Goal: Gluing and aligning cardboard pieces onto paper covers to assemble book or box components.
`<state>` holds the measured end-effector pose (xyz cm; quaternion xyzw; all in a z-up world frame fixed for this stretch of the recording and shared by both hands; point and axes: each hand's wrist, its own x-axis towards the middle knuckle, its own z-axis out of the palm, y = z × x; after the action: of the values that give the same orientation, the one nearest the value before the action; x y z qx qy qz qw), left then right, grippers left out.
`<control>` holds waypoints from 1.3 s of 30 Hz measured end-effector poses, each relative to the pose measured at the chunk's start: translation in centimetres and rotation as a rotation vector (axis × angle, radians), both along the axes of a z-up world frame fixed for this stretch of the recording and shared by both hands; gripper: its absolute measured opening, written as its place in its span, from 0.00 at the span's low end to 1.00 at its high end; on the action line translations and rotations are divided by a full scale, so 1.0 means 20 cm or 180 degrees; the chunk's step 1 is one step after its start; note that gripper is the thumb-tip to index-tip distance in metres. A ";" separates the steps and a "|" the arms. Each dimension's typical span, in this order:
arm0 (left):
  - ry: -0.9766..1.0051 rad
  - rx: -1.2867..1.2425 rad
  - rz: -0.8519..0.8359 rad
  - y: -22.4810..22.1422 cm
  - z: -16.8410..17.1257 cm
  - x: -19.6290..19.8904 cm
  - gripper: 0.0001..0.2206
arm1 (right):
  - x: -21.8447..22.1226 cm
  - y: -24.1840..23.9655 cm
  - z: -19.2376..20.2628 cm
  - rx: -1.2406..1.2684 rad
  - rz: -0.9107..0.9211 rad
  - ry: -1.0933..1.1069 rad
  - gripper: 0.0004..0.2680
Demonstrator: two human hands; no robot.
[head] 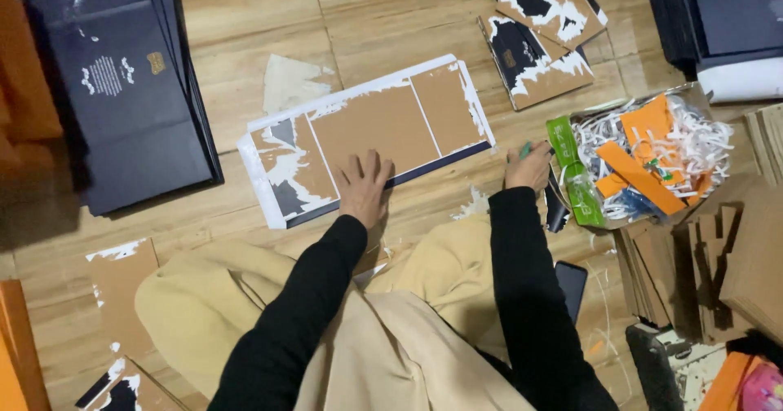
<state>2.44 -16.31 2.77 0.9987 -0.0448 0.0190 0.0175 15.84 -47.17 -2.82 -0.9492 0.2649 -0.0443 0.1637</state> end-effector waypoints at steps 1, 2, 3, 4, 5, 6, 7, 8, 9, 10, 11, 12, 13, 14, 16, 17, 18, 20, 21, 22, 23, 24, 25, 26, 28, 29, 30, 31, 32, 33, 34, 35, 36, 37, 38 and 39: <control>-0.0035 0.0003 -0.0001 0.01 -0.07 0.00 0.31 | -0.02 0.04 0.05 0.0003 -0.0001 -0.0035 0.16; -0.0114 0.0205 -0.0133 0.02 -0.15 0.01 0.29 | -0.04 0.09 0.09 0.0026 0.0195 -0.0204 0.15; -0.0152 0.0401 -0.0267 0.03 -0.23 -0.01 0.28 | -0.09 0.13 0.13 0.0043 0.0390 -0.0332 0.14; -0.0148 0.0397 -0.0271 0.04 -0.26 0.00 0.28 | -0.13 0.17 0.16 0.0039 0.0387 -0.0327 0.14; -0.0782 0.0479 -0.0416 0.06 -0.29 0.01 0.26 | -0.17 0.22 0.20 0.0125 0.0637 -0.0398 0.13; -0.1417 0.0559 -0.0561 0.07 -0.31 0.03 0.24 | -0.20 0.27 0.24 0.0211 0.0888 -0.0468 0.11; -0.1417 0.0564 -0.0560 0.06 -0.35 0.04 0.24 | -0.24 0.31 0.25 0.0216 0.0890 -0.0469 0.11; -0.1653 0.0551 -0.0665 0.04 -0.39 0.05 0.25 | -0.27 0.34 0.26 0.0286 0.1035 -0.0469 0.11; -0.1898 0.0540 -0.0773 0.03 -0.43 0.07 0.26 | -0.30 0.37 0.27 0.0356 0.1176 -0.0479 0.11; -0.1908 0.0547 -0.0776 0.02 -0.42 0.06 0.26 | -0.31 0.38 0.26 0.0361 0.1175 -0.0491 0.11; -0.1541 0.0560 -0.0830 0.00 -0.42 0.05 0.27 | -0.33 0.39 0.25 0.0373 0.1347 -0.0530 0.11; -0.1174 0.0571 -0.0881 -0.02 -0.41 0.04 0.29 | -0.34 0.40 0.24 0.0385 0.1519 -0.0569 0.11; -0.1184 0.0570 -0.0880 -0.01 -0.40 0.07 0.29 | -0.35 0.40 0.26 0.0381 0.1519 -0.0578 0.11; -0.1353 0.0752 -0.0922 -0.01 -0.38 0.10 0.28 | -0.35 0.41 0.27 0.0412 0.1575 -0.0658 0.11; -0.1505 0.0943 -0.0958 0.02 -0.25 0.15 0.28 | -0.37 0.43 0.28 0.0456 0.1637 -0.0725 0.11; -0.1942 0.0953 -0.1051 0.05 -0.14 0.19 0.25 | -0.37 0.44 0.28 0.0895 0.1412 -0.0815 0.12; -0.2380 0.0963 -0.1144 0.07 -0.02 0.22 0.24 | -0.38 0.46 0.28 0.1331 0.1181 -0.0899 0.13; -0.2567 0.0801 -0.1070 0.11 0.10 0.31 0.23 | -0.32 0.46 0.09 0.2259 0.0671 -0.0670 0.16; -0.2730 0.0614 -0.1012 0.13 0.15 0.35 0.22 | -0.31 0.45 0.00 0.3157 0.0112 -0.0390 0.20; -0.2727 0.0621 -0.1000 0.16 0.26 0.33 0.22 | -0.35 0.50 0.03 0.3159 0.0123 -0.0382 0.20; -0.2445 0.0403 -0.0889 0.19 0.37 0.32 0.20 | -0.38 0.54 0.07 0.3867 0.0128 -0.0061 0.24; -0.2162 0.0187 -0.0777 0.23 0.49 0.32 0.17 | -0.41 0.58 0.11 0.4569 0.0136 0.0275 0.29; -0.2159 0.0186 -0.0775 0.25 0.51 0.30 0.17 | -0.42 0.60 0.12 0.4566 0.0135 0.0279 0.29; -0.1381 -0.0503 -0.0481 0.28 0.54 0.29 0.18 | -0.44 0.62 0.13 0.5105 0.0204 0.0360 0.29; -0.0597 -0.1179 -0.0155 0.33 0.59 0.24 0.19 | -0.46 0.67 0.16 0.5635 0.0293 0.0464 0.29; -0.0495 -0.1697 -0.0097 0.34 0.62 0.20 0.18 | -0.47 0.69 0.19 0.5981 0.0187 0.0390 0.20; -0.0392 -0.2215 -0.0040 0.36 0.65 0.17 0.16 | -0.47 0.71 0.21 0.6324 0.0075 0.0313 0.13; -0.0395 -0.2217 -0.0029 0.38 0.68 0.14 0.16 | -0.47 0.71 0.23 0.6322 0.0082 0.0326 0.13; -0.0614 -0.2611 -0.0161 0.40 0.71 0.11 0.16 | -0.46 0.71 0.25 0.6400 0.0102 0.0126 0.09; -0.0832 -0.3005 -0.0297 0.42 0.73 0.08 0.15 | -0.46 0.71 0.28 0.6472 0.0116 -0.0077 0.06; -0.0831 -0.3008 -0.0288 0.43 0.73 0.09 0.15 | -0.41 0.70 0.34 0.6469 0.0115 -0.0066 0.06; -0.1046 -0.3176 -0.0333 0.46 0.73 0.10 0.16 | -0.36 0.70 0.40 0.5974 0.0498 -0.0363 0.07; -0.1262 -0.3342 -0.0380 0.48 0.73 0.11 0.17 | -0.30 0.70 0.46 0.5460 0.0861 -0.0646 0.08; -0.1259 -0.3341 -0.0366 0.50 0.77 0.11 0.17 | -0.26 0.72 0.61 0.5462 0.0860 -0.0630 0.08; -0.1411 -0.3459 -0.0424 0.52 0.80 0.12 0.19 | -0.22 0.75 0.77 0.5210 0.1275 -0.0961 0.09; -0.1575 -0.3574 -0.0486 0.54 0.84 0.13 0.22 | -0.17 0.77 0.93 0.4937 0.1693 -0.1290 0.11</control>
<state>5.01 -5.54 19.61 0.7970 -0.1020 0.2695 0.5308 12.48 -31.84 15.86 -0.5724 -0.0465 0.0206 0.8184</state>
